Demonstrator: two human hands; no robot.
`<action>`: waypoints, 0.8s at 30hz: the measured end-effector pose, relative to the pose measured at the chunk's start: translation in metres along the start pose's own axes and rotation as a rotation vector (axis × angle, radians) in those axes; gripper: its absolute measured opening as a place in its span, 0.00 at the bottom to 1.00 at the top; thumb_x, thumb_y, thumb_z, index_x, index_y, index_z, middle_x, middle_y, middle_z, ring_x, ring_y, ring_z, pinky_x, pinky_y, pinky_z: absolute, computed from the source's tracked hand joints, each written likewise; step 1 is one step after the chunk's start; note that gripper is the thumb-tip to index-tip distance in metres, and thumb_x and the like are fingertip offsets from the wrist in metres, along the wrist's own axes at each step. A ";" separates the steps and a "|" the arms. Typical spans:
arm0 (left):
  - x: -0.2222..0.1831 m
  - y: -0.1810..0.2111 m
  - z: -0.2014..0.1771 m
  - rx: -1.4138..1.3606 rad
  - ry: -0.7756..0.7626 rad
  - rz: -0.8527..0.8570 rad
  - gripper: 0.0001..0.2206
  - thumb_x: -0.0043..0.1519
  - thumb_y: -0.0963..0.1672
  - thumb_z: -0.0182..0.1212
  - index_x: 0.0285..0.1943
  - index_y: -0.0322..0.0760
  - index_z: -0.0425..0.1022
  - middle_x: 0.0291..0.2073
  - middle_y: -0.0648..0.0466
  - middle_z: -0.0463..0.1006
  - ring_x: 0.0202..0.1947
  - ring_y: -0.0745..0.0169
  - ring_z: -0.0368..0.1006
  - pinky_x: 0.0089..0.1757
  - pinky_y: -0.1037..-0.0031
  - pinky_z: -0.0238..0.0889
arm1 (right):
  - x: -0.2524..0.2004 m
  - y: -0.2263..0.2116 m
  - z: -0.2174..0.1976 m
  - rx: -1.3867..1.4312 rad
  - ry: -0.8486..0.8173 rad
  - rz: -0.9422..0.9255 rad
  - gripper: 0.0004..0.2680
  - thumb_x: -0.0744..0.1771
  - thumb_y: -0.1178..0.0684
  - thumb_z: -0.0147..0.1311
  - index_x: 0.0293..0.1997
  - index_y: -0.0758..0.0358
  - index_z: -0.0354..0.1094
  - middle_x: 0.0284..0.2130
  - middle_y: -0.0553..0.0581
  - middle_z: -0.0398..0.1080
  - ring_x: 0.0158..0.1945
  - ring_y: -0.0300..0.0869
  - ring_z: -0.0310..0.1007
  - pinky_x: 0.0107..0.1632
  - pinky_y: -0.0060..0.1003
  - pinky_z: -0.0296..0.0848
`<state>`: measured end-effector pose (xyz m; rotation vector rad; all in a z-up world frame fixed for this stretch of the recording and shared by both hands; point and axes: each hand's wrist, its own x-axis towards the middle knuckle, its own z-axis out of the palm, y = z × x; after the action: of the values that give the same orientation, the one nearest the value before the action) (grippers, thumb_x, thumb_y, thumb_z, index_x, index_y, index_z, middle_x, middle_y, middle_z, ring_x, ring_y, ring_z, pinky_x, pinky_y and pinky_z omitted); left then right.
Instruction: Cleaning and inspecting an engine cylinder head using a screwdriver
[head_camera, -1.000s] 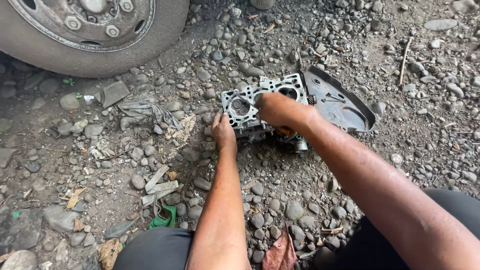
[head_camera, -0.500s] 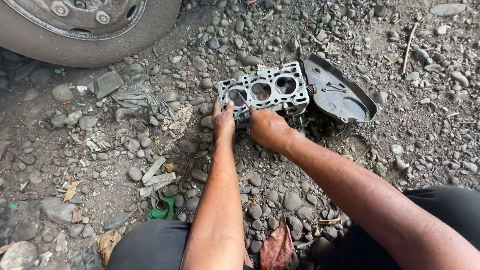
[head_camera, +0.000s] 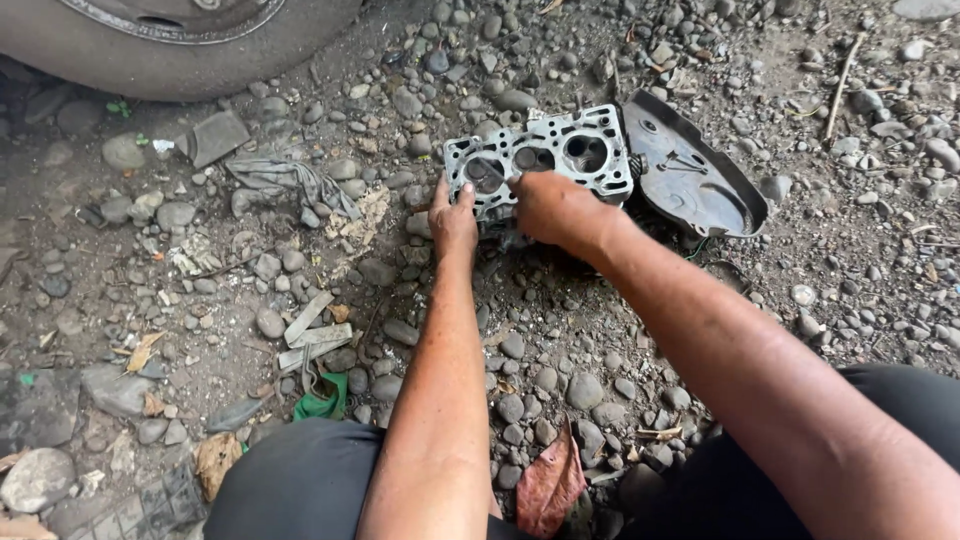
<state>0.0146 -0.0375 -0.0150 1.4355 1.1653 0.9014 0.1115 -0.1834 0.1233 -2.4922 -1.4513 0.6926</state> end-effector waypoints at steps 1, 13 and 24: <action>-0.005 0.005 -0.002 0.003 0.001 0.004 0.27 0.64 0.49 0.61 0.73 0.43 0.66 0.68 0.33 0.67 0.71 0.34 0.59 0.66 0.52 0.54 | 0.009 0.000 0.000 0.003 0.002 -0.003 0.12 0.67 0.49 0.50 0.57 0.47 0.72 0.39 0.68 0.78 0.49 0.60 0.79 0.51 0.57 0.78; -0.004 0.010 -0.001 0.094 -0.065 -0.141 0.25 0.69 0.52 0.52 0.77 0.56 0.59 0.73 0.44 0.62 0.75 0.44 0.54 0.68 0.55 0.50 | -0.044 -0.047 -0.056 0.225 -0.190 0.063 0.14 0.68 0.52 0.47 0.51 0.73 0.73 0.48 0.78 0.74 0.57 0.66 0.74 0.59 0.60 0.73; -0.017 0.028 0.004 0.251 -0.029 -0.172 0.25 0.66 0.54 0.51 0.75 0.64 0.62 0.72 0.50 0.66 0.72 0.45 0.60 0.65 0.53 0.54 | -0.042 -0.038 -0.060 0.685 -0.081 0.225 0.15 0.61 0.47 0.61 0.53 0.42 0.78 0.42 0.58 0.80 0.52 0.51 0.78 0.54 0.46 0.74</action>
<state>0.0195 -0.0545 0.0128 1.5142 1.3946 0.6303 0.0928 -0.1955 0.2031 -2.0996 -0.7609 1.1151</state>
